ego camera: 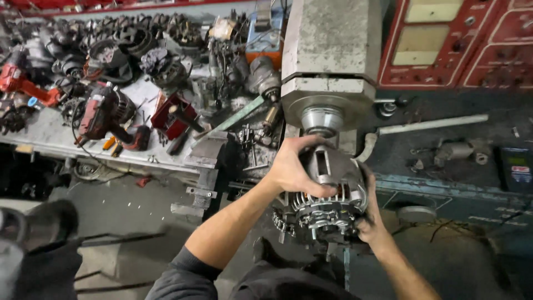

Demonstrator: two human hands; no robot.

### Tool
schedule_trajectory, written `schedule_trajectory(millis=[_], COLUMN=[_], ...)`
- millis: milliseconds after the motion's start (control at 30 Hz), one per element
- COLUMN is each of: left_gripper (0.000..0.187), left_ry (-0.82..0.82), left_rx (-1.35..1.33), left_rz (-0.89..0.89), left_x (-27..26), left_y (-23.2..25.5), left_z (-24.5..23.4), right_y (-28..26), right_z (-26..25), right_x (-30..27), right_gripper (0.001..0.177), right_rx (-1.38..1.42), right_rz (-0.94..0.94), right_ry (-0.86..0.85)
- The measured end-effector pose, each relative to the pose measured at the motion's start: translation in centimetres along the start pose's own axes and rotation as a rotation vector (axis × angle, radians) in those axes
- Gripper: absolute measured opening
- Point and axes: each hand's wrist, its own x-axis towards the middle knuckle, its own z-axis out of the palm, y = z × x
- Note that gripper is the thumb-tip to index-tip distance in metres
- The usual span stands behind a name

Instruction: The person uses a red impact wrench to tighten bolts on a disassembled alternator component on a cluttered workbench. They then move the alternator to a lathe machine, mount it, and secure it using a chuck key.

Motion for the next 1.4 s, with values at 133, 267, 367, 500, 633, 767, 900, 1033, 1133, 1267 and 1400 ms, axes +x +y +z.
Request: schedule_trajectory(millis=[133,267,367,500,633,767,900,1033,1133,1267,1400], left_gripper=[0.080,0.081,0.082,0.084,0.084,0.082,0.078,0.076,0.077,0.080,0.074], left_ry=[-0.066,-0.147,-0.177,-0.185,-0.211,-0.269,-0.275,-0.220,-0.267,-0.183,0.125], left_rx=[0.068,0.093,0.113,0.113,0.088,0.161,0.123,0.122,0.087,0.097,-0.037], left_rz=[-0.014,0.098,0.115,0.043,0.085,0.185,0.251,0.287,0.277,0.367,0.320], left_x=[1.3,2.0,2.0,3.1,3.9,3.8,3.3,3.2,2.4,1.8,-2.7], left_y=[-0.8,-1.7,-2.3,-3.0,-4.2,-4.2,-5.8,-6.4,-6.3,-5.0,-9.8], left_z=[-0.6,-0.9,-0.6,-0.6,-0.9,-1.2,-1.2,-1.9,-1.3,-2.5,-3.1], right_y=[2.0,3.7,3.8,7.2,7.6,8.8,9.0,11.7,11.2,8.2,5.8], right_z=[0.5,0.8,1.5,0.0,-0.1,-0.6,-1.3,-3.4,-3.3,-1.8,-1.7], right_x=[-1.0,-1.6,-1.6,-2.4,-0.8,-1.7,-1.0,0.0,-2.4,-0.7,-2.4], right_gripper=[0.148,0.145,0.144,0.143,0.145,0.149,0.149,0.148,0.148,0.159,0.141], right_rx=[0.036,-0.108,-0.119,-0.095,-0.172,-0.236,-0.283,-0.339,-0.544,-0.267,-0.300], right_rz=[0.124,0.026,0.047,0.039,0.052,0.049,0.011,-0.007,0.103,0.080,0.069], right_ry=[0.073,0.032,0.064,0.157,0.157,0.070,-0.038,-0.042,-0.058,-0.063,0.069])
